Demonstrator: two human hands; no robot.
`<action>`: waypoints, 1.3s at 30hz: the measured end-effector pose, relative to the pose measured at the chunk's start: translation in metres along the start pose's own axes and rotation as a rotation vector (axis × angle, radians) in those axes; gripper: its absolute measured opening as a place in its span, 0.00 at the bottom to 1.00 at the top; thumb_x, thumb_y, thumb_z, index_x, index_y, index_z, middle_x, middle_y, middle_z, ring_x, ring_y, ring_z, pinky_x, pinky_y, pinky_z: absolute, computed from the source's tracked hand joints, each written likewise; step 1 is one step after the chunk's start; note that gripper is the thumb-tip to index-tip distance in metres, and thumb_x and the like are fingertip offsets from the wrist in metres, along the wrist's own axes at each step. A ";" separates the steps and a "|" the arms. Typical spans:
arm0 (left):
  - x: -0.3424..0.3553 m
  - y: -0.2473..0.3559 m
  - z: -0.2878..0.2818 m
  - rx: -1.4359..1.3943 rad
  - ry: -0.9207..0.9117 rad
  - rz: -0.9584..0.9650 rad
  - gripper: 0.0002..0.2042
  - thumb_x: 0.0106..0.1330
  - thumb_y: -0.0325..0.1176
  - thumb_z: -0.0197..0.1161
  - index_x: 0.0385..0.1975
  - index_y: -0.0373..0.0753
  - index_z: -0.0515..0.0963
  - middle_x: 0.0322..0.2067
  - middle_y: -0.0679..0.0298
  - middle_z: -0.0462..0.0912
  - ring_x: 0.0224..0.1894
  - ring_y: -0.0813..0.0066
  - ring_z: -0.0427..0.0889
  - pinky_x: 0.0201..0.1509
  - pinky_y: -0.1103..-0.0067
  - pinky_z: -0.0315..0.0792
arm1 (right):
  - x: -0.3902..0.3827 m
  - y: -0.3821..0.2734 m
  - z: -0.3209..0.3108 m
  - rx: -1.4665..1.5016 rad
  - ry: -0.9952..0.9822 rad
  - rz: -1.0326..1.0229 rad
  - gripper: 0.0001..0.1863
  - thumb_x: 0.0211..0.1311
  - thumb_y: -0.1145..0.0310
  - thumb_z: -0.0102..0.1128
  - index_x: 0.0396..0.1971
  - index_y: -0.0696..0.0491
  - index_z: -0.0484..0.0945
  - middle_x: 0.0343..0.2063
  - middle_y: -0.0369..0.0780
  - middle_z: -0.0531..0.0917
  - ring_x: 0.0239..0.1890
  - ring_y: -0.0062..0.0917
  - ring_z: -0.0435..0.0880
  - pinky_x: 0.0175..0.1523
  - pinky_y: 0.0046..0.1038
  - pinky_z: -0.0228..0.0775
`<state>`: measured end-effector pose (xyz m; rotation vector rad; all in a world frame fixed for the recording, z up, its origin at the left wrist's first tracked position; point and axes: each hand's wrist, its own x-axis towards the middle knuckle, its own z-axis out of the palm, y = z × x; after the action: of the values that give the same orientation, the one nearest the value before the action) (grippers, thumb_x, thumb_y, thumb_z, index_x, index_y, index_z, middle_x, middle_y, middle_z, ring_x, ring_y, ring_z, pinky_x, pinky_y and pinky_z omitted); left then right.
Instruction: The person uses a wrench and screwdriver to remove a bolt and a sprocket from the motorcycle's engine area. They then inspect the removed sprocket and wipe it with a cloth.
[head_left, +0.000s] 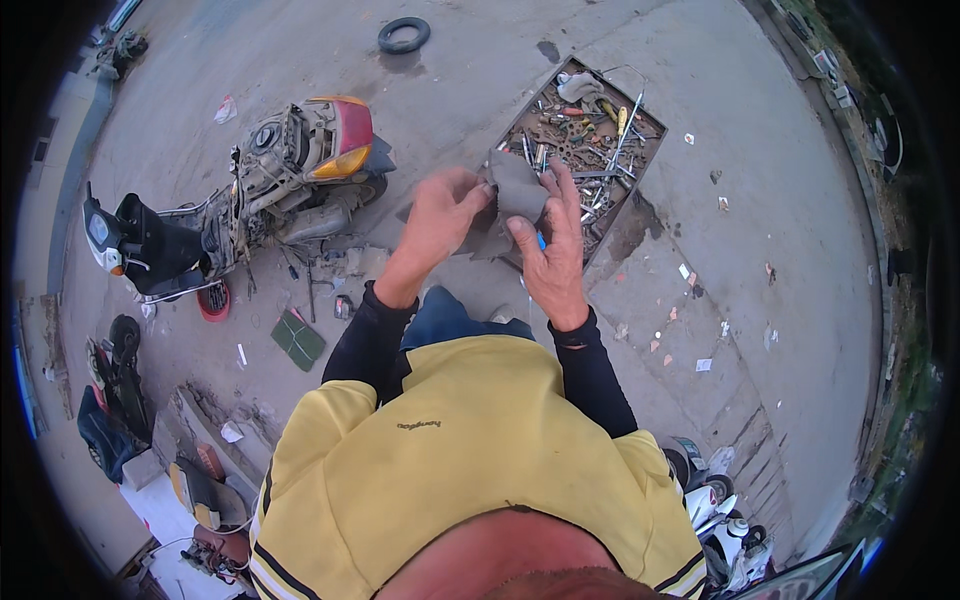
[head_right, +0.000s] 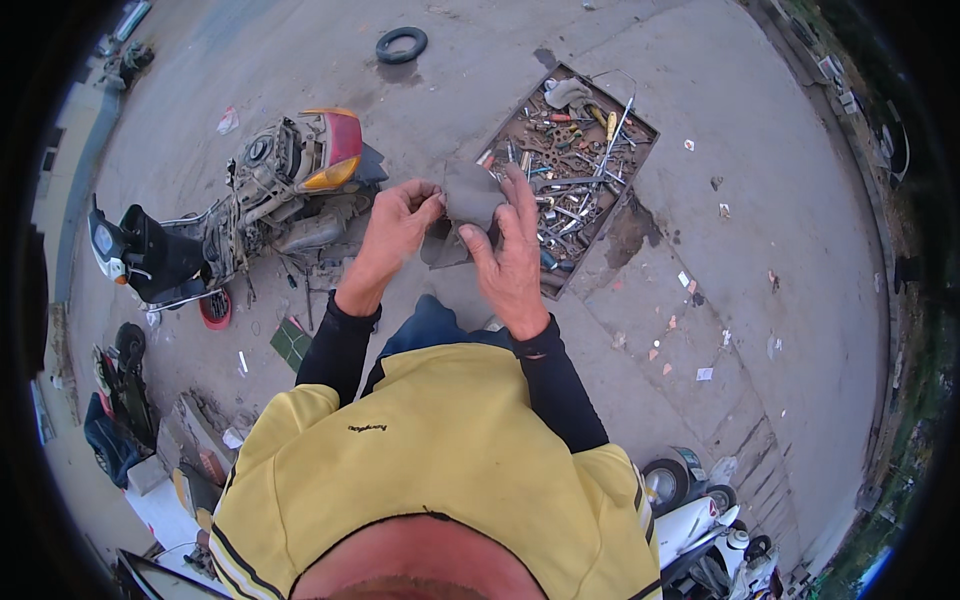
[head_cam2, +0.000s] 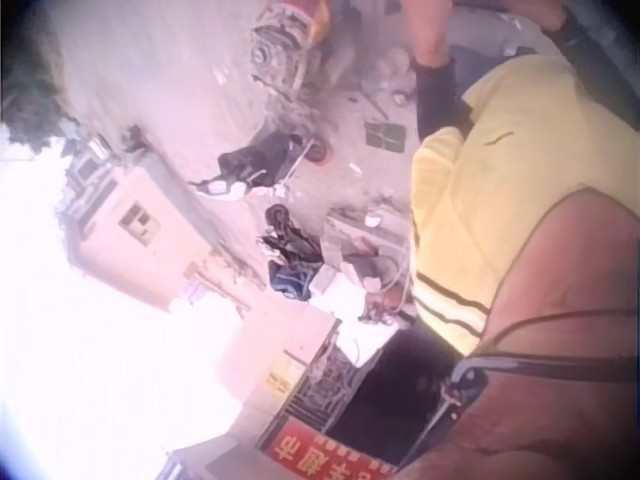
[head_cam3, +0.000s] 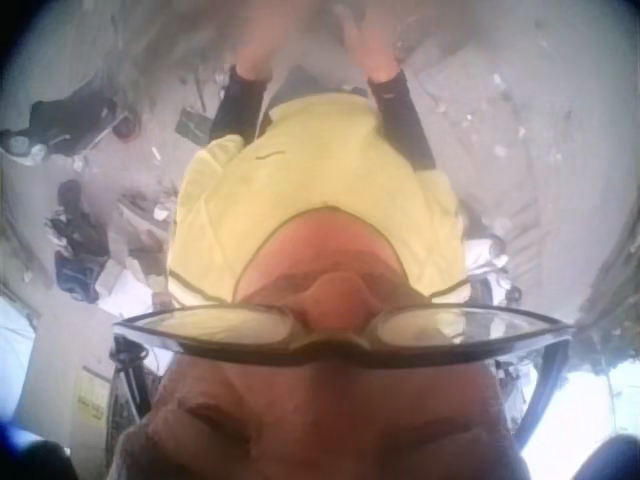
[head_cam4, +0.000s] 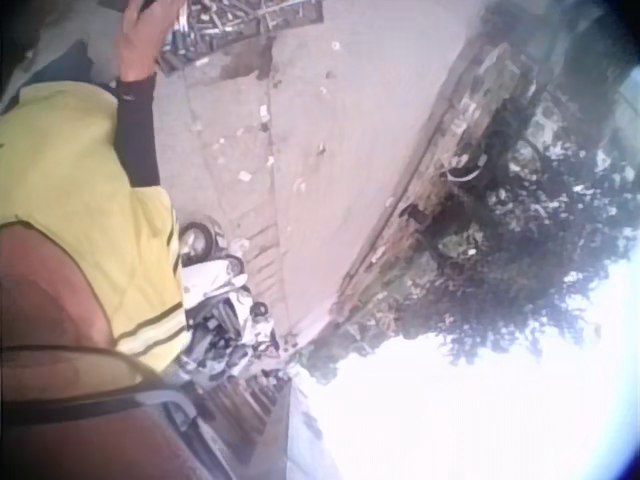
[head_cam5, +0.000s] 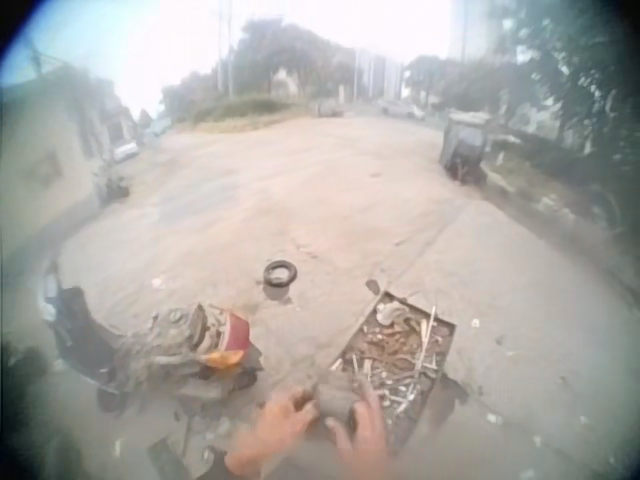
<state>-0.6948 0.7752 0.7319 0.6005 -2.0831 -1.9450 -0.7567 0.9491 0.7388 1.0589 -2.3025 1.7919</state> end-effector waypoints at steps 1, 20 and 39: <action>-0.004 0.001 0.007 -0.039 -0.008 0.038 0.09 0.70 0.30 0.63 0.41 0.29 0.81 0.28 0.71 0.80 0.29 0.88 0.72 0.31 0.84 0.65 | 0.006 0.000 0.006 -0.034 -0.010 -0.037 0.17 0.66 0.72 0.65 0.49 0.63 0.71 0.69 0.52 0.65 0.66 0.46 0.71 0.63 0.34 0.68; -0.059 0.007 -0.002 -0.064 0.412 0.061 0.09 0.71 0.30 0.65 0.40 0.29 0.81 0.26 0.71 0.79 0.28 0.88 0.73 0.32 0.85 0.68 | 0.011 0.022 0.005 0.523 0.071 0.385 0.23 0.78 0.57 0.53 0.56 0.62 0.68 0.47 0.42 0.79 0.49 0.23 0.77 0.58 0.28 0.70; -0.061 0.017 0.036 -0.069 0.247 0.181 0.14 0.72 0.34 0.64 0.49 0.29 0.80 0.35 0.64 0.84 0.38 0.79 0.79 0.46 0.79 0.74 | 0.008 0.018 0.016 1.001 0.156 0.514 0.12 0.76 0.68 0.54 0.52 0.59 0.76 0.44 0.37 0.84 0.44 0.21 0.80 0.52 0.25 0.73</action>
<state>-0.6590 0.8351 0.7518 0.5823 -1.8441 -1.7388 -0.7664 0.9326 0.7219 0.2724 -1.6078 3.2197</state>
